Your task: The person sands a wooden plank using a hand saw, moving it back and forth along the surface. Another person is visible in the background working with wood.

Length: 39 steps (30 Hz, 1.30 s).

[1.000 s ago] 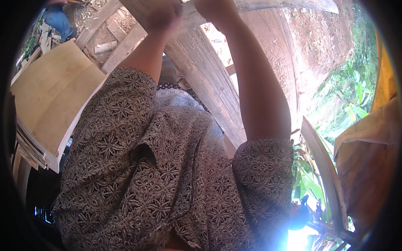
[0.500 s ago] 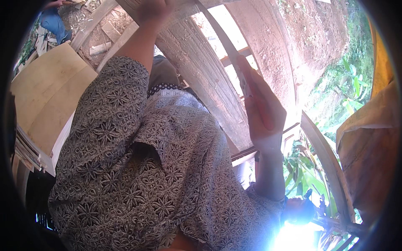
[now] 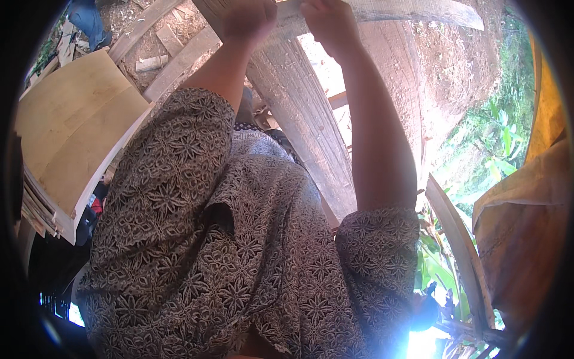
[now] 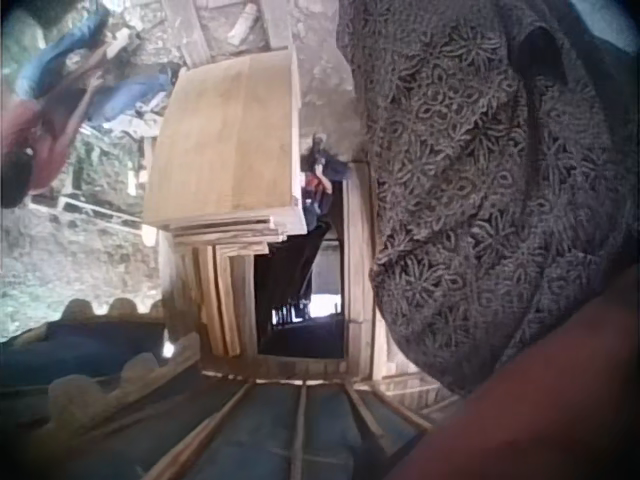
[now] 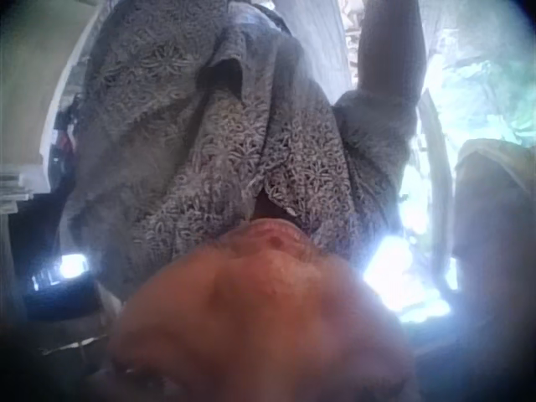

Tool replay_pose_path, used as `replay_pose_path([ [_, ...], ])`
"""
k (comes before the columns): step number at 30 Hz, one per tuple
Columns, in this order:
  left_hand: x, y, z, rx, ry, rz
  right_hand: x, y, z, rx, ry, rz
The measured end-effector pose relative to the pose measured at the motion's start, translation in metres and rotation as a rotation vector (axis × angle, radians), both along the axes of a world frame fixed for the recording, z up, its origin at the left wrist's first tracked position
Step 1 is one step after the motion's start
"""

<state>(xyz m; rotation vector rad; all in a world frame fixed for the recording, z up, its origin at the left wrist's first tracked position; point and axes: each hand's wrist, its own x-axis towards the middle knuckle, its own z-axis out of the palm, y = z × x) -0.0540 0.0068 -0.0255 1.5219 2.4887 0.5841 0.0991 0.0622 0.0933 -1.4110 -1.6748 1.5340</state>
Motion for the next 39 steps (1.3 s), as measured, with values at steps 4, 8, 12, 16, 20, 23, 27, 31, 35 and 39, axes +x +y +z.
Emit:
replay_pose_path([
  [4, -0.014, 0.009, -0.003, 0.022, 0.011, 0.013, 0.079, -0.074, 0.074, -0.045, -0.058, 0.038],
  [8, -0.020, 0.012, -0.012, 0.025, 0.055, 0.025, 0.155, -0.140, 0.130, 0.142, -0.142, 0.215],
  [12, -0.021, 0.006, -0.017, 0.064, 0.116, 0.002, 0.157, -0.151, 0.145, 0.021, -0.088, 0.134],
  [16, -0.007, -0.001, 0.000, 0.032, 0.007, -0.012, 0.116, -0.092, 0.068, 0.095, 0.010, 0.130],
  [20, 0.001, -0.009, 0.017, -0.132, 0.026, -0.072, 0.008, 0.015, 0.002, -0.195, -0.034, 0.060],
  [23, 0.000, -0.019, 0.010, -0.051, 0.050, -0.082, -0.054, 0.047, 0.049, -0.415, -0.259, 0.105],
  [27, -0.004, -0.002, 0.009, -0.013, 0.022, -0.058, -0.007, 0.018, 0.004, -0.180, 0.017, 0.075],
  [31, -0.022, 0.002, -0.001, 0.045, 0.038, 0.022, 0.065, -0.070, 0.048, -0.106, 0.051, 0.003],
  [35, -0.035, 0.010, -0.023, 0.072, 0.136, 0.033, 0.151, -0.155, 0.112, 0.009, 0.117, 0.078],
  [39, -0.022, 0.007, -0.022, 0.145, 0.158, -0.026, 0.168, -0.179, 0.135, -0.019, 0.131, 0.083],
])
